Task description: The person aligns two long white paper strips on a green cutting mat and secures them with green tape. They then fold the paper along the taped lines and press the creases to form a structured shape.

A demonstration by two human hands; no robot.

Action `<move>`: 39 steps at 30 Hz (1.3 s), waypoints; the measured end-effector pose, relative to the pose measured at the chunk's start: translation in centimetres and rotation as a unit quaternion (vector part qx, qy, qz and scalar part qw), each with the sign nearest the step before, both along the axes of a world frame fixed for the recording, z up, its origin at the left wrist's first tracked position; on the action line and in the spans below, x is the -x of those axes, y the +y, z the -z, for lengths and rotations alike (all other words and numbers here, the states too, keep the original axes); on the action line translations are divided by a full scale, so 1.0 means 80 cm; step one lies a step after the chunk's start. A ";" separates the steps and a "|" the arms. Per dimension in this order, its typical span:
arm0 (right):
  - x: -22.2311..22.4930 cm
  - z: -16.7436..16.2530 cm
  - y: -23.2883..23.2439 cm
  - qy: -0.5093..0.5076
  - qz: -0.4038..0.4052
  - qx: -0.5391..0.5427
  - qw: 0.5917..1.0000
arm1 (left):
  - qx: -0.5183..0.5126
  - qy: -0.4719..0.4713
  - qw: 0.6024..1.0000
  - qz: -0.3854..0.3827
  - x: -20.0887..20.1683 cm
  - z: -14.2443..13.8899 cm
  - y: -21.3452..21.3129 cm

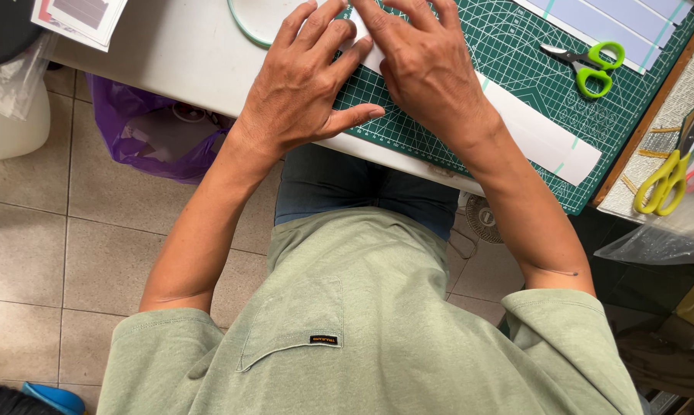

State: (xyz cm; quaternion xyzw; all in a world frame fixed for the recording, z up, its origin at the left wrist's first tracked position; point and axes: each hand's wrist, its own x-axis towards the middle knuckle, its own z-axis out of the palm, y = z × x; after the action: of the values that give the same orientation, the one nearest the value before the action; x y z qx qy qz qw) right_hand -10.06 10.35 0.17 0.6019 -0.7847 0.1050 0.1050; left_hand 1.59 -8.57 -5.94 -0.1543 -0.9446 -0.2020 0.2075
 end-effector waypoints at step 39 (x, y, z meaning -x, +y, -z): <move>-0.036 0.007 0.031 -0.137 0.015 0.010 0.990 | -0.076 0.006 0.996 -0.056 0.004 -0.020 -0.007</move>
State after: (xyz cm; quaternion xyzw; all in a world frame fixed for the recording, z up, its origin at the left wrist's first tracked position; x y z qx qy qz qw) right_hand -7.20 12.86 -0.39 0.5693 -0.7992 0.1928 0.0038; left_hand 1.26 -9.16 -4.32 -0.0862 -0.9325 -0.2600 0.2353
